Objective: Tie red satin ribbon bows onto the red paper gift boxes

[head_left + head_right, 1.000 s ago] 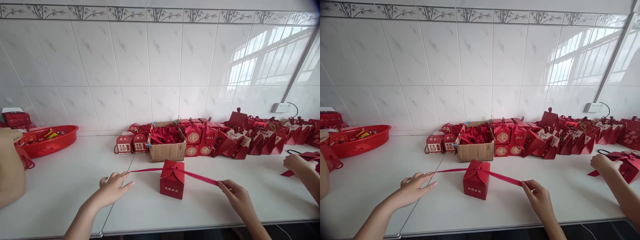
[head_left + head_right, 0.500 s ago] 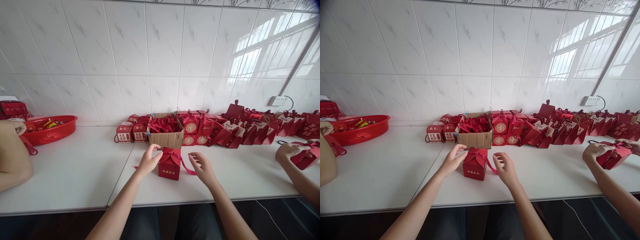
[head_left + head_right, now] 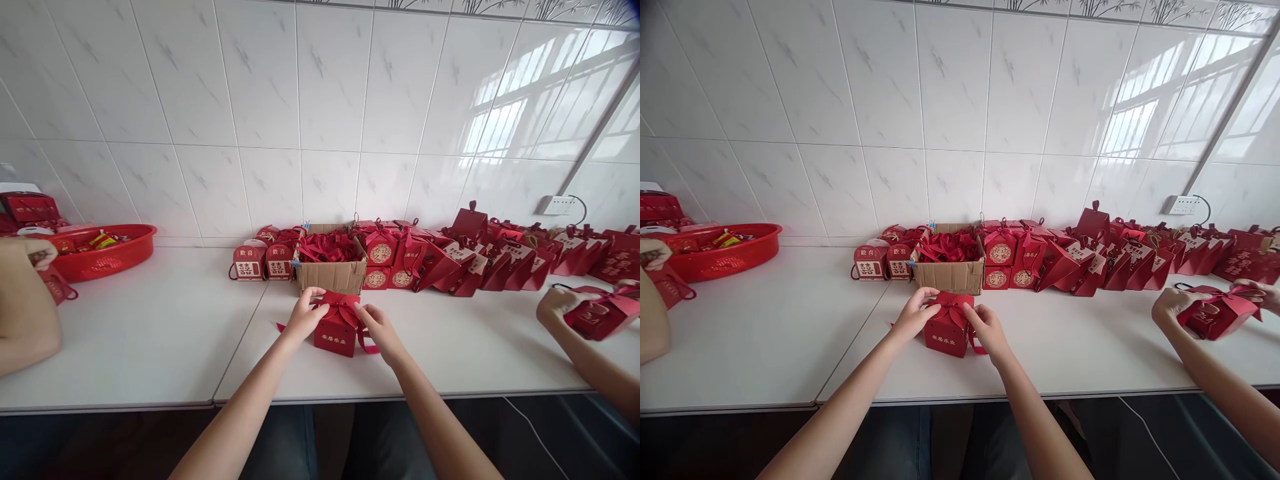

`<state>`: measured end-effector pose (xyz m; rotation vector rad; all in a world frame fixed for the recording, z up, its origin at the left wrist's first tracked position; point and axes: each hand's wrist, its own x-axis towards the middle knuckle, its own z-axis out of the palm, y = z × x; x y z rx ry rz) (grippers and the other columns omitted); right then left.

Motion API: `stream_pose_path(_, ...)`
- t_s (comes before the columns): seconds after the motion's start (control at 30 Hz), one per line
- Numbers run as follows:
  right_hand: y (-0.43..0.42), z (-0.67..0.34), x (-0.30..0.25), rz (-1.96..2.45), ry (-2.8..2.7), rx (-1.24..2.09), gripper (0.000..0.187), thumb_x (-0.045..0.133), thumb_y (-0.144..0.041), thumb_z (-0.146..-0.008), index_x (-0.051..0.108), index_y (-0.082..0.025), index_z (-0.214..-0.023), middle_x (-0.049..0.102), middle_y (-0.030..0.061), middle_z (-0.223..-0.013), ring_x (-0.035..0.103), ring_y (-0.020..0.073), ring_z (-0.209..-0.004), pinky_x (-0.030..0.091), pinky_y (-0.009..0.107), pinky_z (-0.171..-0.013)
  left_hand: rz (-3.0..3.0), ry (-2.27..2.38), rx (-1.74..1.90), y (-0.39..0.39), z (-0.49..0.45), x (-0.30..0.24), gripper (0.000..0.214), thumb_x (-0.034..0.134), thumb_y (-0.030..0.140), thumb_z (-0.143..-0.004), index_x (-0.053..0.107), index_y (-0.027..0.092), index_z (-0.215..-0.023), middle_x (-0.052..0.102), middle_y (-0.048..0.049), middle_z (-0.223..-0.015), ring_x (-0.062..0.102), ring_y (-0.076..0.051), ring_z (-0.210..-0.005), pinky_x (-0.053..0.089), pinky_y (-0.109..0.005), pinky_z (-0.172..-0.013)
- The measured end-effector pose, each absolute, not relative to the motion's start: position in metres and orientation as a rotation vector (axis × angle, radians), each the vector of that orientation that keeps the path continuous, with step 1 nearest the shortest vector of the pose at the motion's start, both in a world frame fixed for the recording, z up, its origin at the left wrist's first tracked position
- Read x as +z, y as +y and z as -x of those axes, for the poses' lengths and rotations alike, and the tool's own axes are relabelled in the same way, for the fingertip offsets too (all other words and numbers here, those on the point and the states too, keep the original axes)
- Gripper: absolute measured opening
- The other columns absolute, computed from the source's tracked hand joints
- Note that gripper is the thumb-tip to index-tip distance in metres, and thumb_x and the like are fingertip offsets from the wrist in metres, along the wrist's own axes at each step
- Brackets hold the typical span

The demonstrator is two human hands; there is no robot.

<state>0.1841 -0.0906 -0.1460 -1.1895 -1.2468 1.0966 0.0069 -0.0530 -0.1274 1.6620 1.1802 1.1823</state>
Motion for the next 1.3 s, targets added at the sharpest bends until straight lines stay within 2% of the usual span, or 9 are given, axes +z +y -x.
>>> stream_pose_path(0.17, -0.08, -0.179, -0.15, 1.241, -1.196, 1.077, 0.05, 0.06, -0.065, -0.069, 0.043, -0.018, -0.063, 0.048, -0.0025, -0.06, 0.043, 0.0101, -0.055, 0.036, 0.023, -0.052, -1.654, 1.178, 1.195, -0.055, -0.009, -0.128, 0.025, 0.054, 0.022, -0.075, 0.052, 0.021, -0.1, 0.058, -0.0073, -0.116, 0.053, -0.021, -0.109, 0.044, -0.03, -0.087)
stream_pose_path(0.37, -0.08, -0.178, -0.152, 1.237, -1.187, 1.078, 0.051, 0.058, -0.067, -0.07, 0.043, -0.019, -0.06, 0.046, -0.0032, -0.055, 0.04, 0.0095, -0.05, 0.031, 0.023, -0.05, -1.573, 1.256, 1.173, -0.05, -0.007, -0.132, 0.035, 0.061, 0.03, -0.072, 0.049, 0.02, -0.103, 0.056, -0.009, -0.117, 0.055, -0.022, -0.103, 0.042, -0.031, -0.084)
stream_pose_path(0.53, -0.083, -0.18, -0.148, 1.237, -1.214, 1.062, 0.055, 0.062, -0.066, -0.066, 0.038, -0.019, -0.048, 0.035, -0.0052, -0.046, 0.03, 0.008, -0.045, 0.024, 0.025, -0.048, -1.511, 1.236, 1.0, -0.046, 0.002, -0.129, 0.033, 0.066, 0.045, -0.068, 0.054, 0.018, -0.081, 0.062, -0.0031, -0.084, 0.058, -0.019, -0.08, 0.04, -0.027, -0.067)
stream_pose_path(0.63, -0.08, -0.183, -0.149, 1.192, -1.238, 1.112, 0.054, 0.062, -0.065, -0.067, 0.039, -0.019, -0.049, 0.037, -0.0048, -0.048, 0.032, 0.0086, -0.047, 0.026, 0.025, -0.049, -1.483, 1.197, 0.905, -0.047, 0.007, -0.123, 0.036, 0.067, 0.051, -0.065, 0.054, 0.017, -0.069, 0.059, 0.0006, -0.068, 0.052, -0.014, -0.064, 0.034, -0.025, -0.058)
stream_pose_path(0.73, -0.075, -0.186, -0.151, 1.125, -1.256, 1.17, 0.053, 0.062, -0.064, -0.067, 0.037, -0.019, -0.052, 0.04, -0.0043, -0.051, 0.035, 0.0086, -0.049, 0.03, 0.024, -0.051, -1.444, 1.164, 0.837, -0.048, 0.01, -0.121, 0.04, 0.068, 0.055, -0.064, 0.056, 0.016, -0.068, 0.055, 0.002, -0.063, 0.042, -0.01, -0.053, 0.025, -0.024, -0.05)
stream_pose_path(0.87, -0.07, -0.192, -0.155, 1.075, -1.286, 1.203, 0.058, 0.063, -0.063, -0.069, 0.026, -0.021, -0.053, 0.03, -0.0073, -0.049, 0.027, 0.0063, -0.045, 0.024, 0.023, -0.046, -1.398, 1.122, 0.838, -0.046, 0.013, -0.124, 0.047, 0.058, 0.065, -0.068, 0.054, 0.017, -0.07, 0.05, 0.0028, -0.062, 0.035, -0.008, -0.049, 0.018, -0.023, -0.047)
stream_pose_path(1.03, -0.068, -0.204, -0.152, 1.151, -1.358, 1.223, 0.058, 0.06, -0.063, -0.072, 0.022, -0.022, -0.057, 0.022, -0.0095, -0.047, 0.014, 0.0052, -0.043, 0.01, 0.023, -0.043, -1.396, 1.156, 0.879, -0.041, 0.022, -0.12, 0.048, 0.067, 0.059, -0.062, 0.039, 0.019, -0.062, 0.035, 0.0075, -0.055, 0.024, -0.006, -0.045, 0.013, -0.023, -0.046)
stream_pose_path(1.17, -0.072, -0.212, -0.143, 1.242, -1.441, 1.201, 0.055, 0.057, -0.063, -0.074, 0.025, -0.021, -0.057, 0.023, -0.0092, -0.047, 0.015, 0.0056, -0.043, 0.008, 0.024, -0.043, -1.444, 1.174, 0.85, -0.046, 0.027, -0.108, 0.052, 0.069, 0.056, -0.062, 0.032, 0.02, -0.059, 0.026, 0.0085, -0.054, 0.02, -0.006, -0.045, 0.011, -0.024, -0.046)
stream_pose_path(1.3, -0.074, -0.218, -0.135, 1.277, -1.527, 1.165, 0.055, 0.06, -0.061, -0.074, 0.026, -0.02, -0.057, 0.023, -0.0083, -0.051, 0.015, 0.0062, -0.047, 0.009, 0.024, -0.045, -1.502, 1.171, 0.834, -0.057, 0.028, -0.105, 0.049, 0.066, 0.055, -0.065, 0.031, 0.02, -0.059, 0.025, 0.0078, -0.055, 0.02, -0.008, -0.048, 0.011, -0.025, -0.047)
